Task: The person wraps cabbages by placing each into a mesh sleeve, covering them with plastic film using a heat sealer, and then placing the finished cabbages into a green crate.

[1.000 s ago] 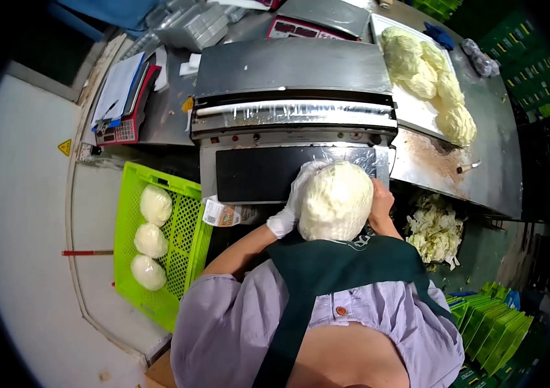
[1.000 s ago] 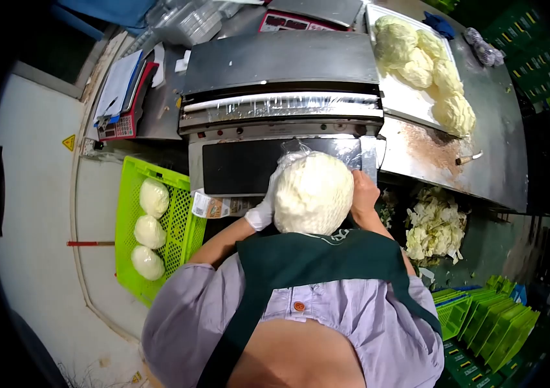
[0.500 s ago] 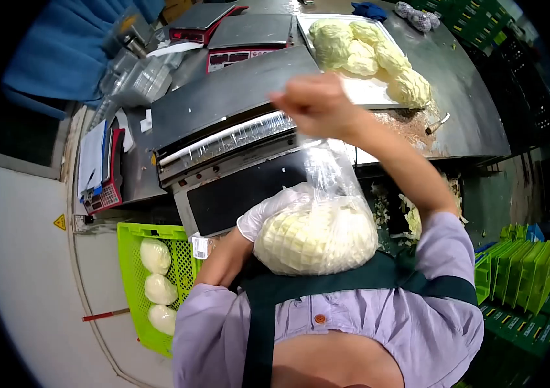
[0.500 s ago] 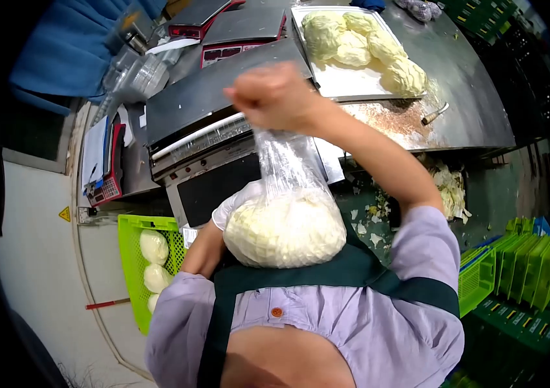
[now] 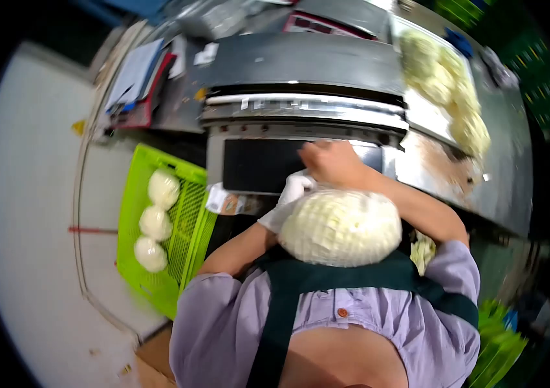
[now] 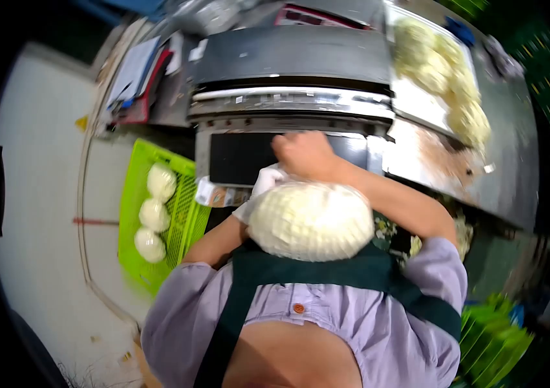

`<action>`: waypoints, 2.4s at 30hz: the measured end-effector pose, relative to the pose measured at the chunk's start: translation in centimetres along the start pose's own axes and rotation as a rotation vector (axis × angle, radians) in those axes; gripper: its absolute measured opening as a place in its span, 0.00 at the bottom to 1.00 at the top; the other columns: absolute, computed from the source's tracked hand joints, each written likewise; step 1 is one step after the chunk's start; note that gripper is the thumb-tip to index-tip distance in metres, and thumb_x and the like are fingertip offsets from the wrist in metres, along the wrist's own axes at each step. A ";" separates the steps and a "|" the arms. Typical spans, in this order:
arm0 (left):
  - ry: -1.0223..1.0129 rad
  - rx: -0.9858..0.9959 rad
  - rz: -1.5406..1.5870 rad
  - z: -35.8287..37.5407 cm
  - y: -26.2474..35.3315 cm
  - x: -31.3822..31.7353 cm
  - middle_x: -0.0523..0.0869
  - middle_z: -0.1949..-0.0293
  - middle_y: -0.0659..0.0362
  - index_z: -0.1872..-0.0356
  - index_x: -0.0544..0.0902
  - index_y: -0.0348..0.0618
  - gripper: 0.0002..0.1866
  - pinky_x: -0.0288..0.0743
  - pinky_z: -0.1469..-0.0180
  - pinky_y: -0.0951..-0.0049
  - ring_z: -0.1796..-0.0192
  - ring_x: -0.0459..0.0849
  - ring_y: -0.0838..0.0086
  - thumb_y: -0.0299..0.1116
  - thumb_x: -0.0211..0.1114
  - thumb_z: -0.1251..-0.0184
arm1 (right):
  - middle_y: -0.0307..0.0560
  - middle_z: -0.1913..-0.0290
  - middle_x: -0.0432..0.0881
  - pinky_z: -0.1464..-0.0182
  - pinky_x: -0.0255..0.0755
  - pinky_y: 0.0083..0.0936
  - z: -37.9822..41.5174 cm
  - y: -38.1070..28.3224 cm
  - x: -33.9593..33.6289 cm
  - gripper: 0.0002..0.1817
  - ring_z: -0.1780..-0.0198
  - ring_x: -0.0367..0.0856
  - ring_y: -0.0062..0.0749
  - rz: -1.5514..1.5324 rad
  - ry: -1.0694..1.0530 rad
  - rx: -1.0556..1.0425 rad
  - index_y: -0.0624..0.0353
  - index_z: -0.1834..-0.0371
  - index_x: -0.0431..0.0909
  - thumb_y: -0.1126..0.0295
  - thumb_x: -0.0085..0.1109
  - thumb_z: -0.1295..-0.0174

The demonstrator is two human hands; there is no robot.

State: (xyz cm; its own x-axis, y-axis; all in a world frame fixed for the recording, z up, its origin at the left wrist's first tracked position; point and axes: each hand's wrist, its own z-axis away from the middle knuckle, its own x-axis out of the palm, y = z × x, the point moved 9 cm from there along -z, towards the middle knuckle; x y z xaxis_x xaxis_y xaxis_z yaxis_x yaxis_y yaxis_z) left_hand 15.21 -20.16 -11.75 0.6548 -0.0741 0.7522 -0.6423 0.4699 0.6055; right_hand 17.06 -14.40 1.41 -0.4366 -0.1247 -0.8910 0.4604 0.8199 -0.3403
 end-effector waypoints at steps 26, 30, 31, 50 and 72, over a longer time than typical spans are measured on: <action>0.933 0.963 0.333 27.7 8.0 -16.5 0.64 0.35 0.51 0.34 0.59 0.41 0.40 0.62 0.36 0.57 0.36 0.65 0.58 0.62 0.45 0.38 | 0.40 0.72 0.80 0.74 0.64 0.15 6.6 -2.0 13.6 0.11 0.76 0.70 0.15 -1.124 -0.682 0.731 0.62 0.72 0.74 0.66 0.55 0.37; 1.010 1.102 0.234 34.0 10.4 -26.2 0.62 0.34 0.52 0.33 0.58 0.42 0.37 0.58 0.34 0.55 0.35 0.64 0.56 0.60 0.44 0.35 | 0.44 0.68 0.81 0.74 0.65 0.15 6.8 -0.9 12.3 0.11 0.76 0.70 0.16 -1.166 -0.619 0.824 0.61 0.73 0.73 0.66 0.56 0.37; 1.048 1.050 0.270 34.7 9.5 -29.1 0.63 0.35 0.51 0.34 0.59 0.41 0.37 0.59 0.34 0.55 0.36 0.65 0.56 0.58 0.48 0.36 | 0.44 0.68 0.81 0.74 0.65 0.15 6.9 -0.7 12.3 0.11 0.76 0.70 0.16 -1.165 -0.610 0.830 0.61 0.73 0.73 0.66 0.56 0.37; 1.605 0.401 -0.032 35.1 3.3 -44.9 0.78 0.49 0.53 0.49 0.76 0.32 0.27 0.66 0.45 0.71 0.51 0.75 0.69 0.47 0.60 0.38 | 0.43 0.66 0.82 0.74 0.65 0.14 10.5 2.0 11.4 0.10 0.76 0.70 0.15 -1.186 -0.495 0.971 0.62 0.72 0.74 0.67 0.57 0.38; 1.458 0.553 -0.692 23.4 21.0 -17.4 0.72 0.43 0.48 0.42 0.70 0.32 0.23 0.64 0.40 0.65 0.42 0.72 0.63 0.36 0.46 0.33 | 0.52 0.47 0.77 0.52 0.75 0.42 17.4 36.2 -15.5 0.41 0.52 0.79 0.42 -0.190 0.266 1.025 0.55 0.45 0.72 0.43 0.70 0.62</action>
State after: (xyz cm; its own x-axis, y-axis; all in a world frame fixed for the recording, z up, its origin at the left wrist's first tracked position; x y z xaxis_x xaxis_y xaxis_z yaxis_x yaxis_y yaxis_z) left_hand -18.99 -29.54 -6.00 0.4428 0.8362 -0.3234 0.0521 0.3361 0.9404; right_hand 53.95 7.53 -2.35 -0.6668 0.0262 -0.7448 0.7417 -0.0748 -0.6666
